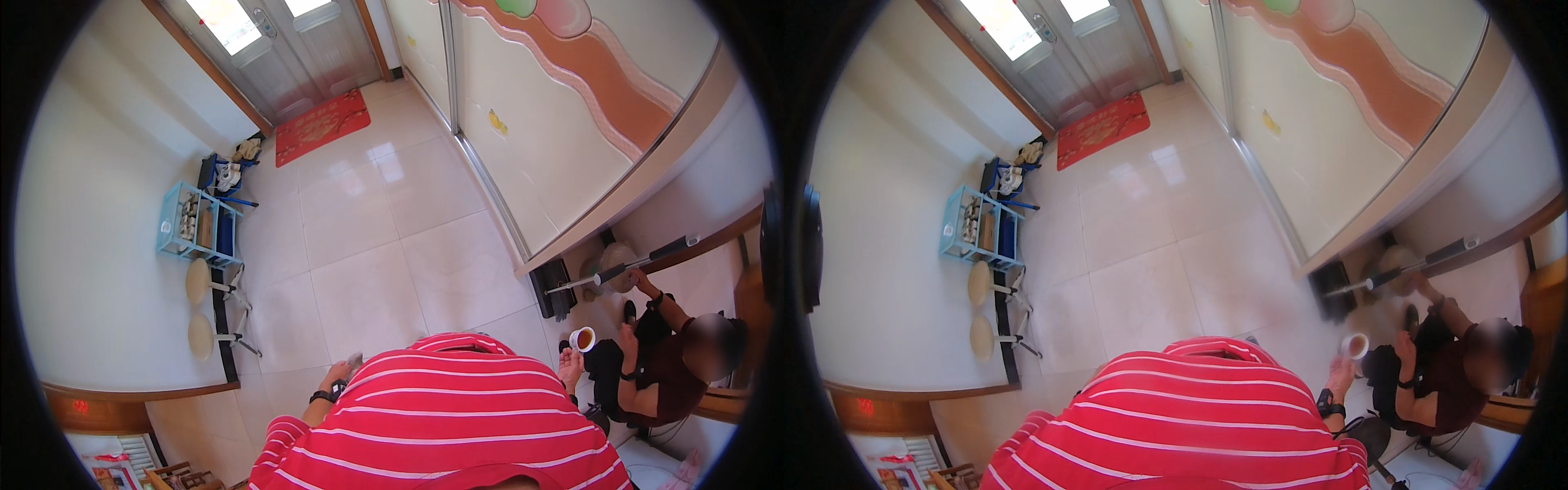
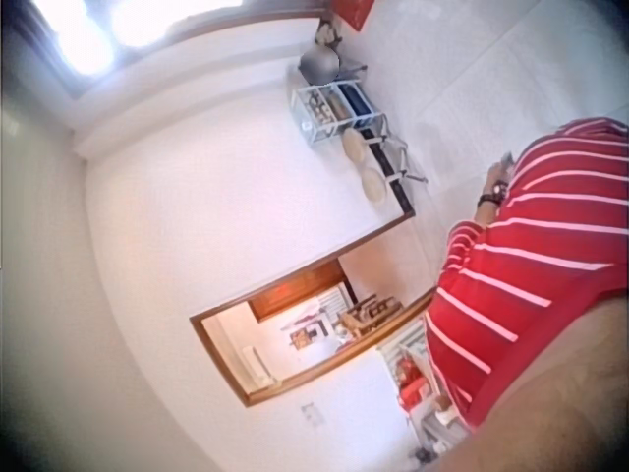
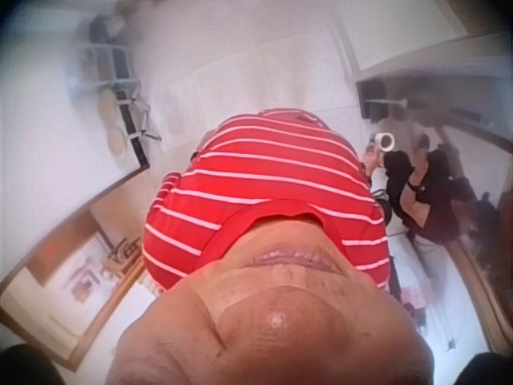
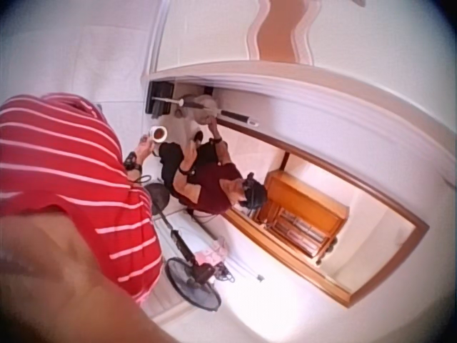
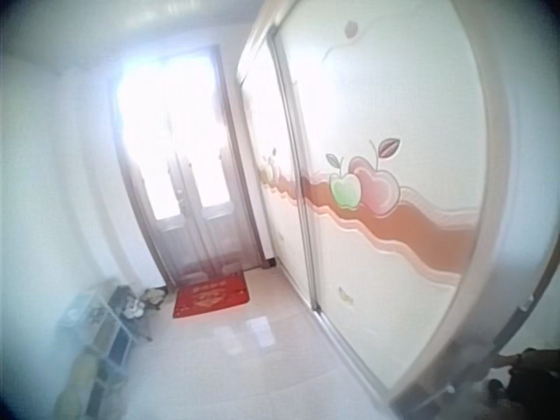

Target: The person cleans a table and a wooden door. The person picks up a cloth, wipes the surface of a pink table, then picks up a cup of liquid, and wipes the wooden door and its handle.

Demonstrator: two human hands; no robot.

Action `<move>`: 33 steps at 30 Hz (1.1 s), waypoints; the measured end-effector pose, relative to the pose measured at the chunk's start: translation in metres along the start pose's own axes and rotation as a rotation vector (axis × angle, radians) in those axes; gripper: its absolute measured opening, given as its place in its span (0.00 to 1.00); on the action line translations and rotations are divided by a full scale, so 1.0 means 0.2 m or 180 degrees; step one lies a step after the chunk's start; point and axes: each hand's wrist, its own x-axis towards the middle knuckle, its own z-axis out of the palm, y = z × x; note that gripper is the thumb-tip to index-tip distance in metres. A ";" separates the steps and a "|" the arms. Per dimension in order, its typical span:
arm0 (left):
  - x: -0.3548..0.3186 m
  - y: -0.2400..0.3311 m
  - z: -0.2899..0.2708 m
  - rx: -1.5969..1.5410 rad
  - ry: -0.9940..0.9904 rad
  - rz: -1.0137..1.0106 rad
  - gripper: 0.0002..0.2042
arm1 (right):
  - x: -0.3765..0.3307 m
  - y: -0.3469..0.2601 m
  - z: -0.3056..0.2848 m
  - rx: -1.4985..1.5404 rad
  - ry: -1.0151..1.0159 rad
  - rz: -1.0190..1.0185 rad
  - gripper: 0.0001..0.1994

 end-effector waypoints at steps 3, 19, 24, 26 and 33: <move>-0.01 0.03 0.01 -0.0004 0.0055 0.0006 0.18 | 0.05 0.00 -0.05 -0.0046 0.0025 -0.0043 0.10; -0.05 0.06 0.05 -0.0051 0.0073 -0.0058 0.16 | 0.17 0.02 -0.19 0.0062 0.0162 -0.0084 0.13; -0.04 0.05 0.05 -0.0034 0.0041 -0.0056 0.16 | 0.18 0.01 -0.17 -0.0077 0.0129 -0.0223 0.12; -0.03 0.05 0.04 -0.0010 0.0020 -0.0049 0.16 | 0.17 0.00 -0.15 -0.0045 0.0163 -0.0249 0.12; -0.02 0.03 0.02 0.0012 -0.0012 -0.0035 0.15 | 0.19 -0.01 -0.18 0.0181 0.0238 -0.0172 0.14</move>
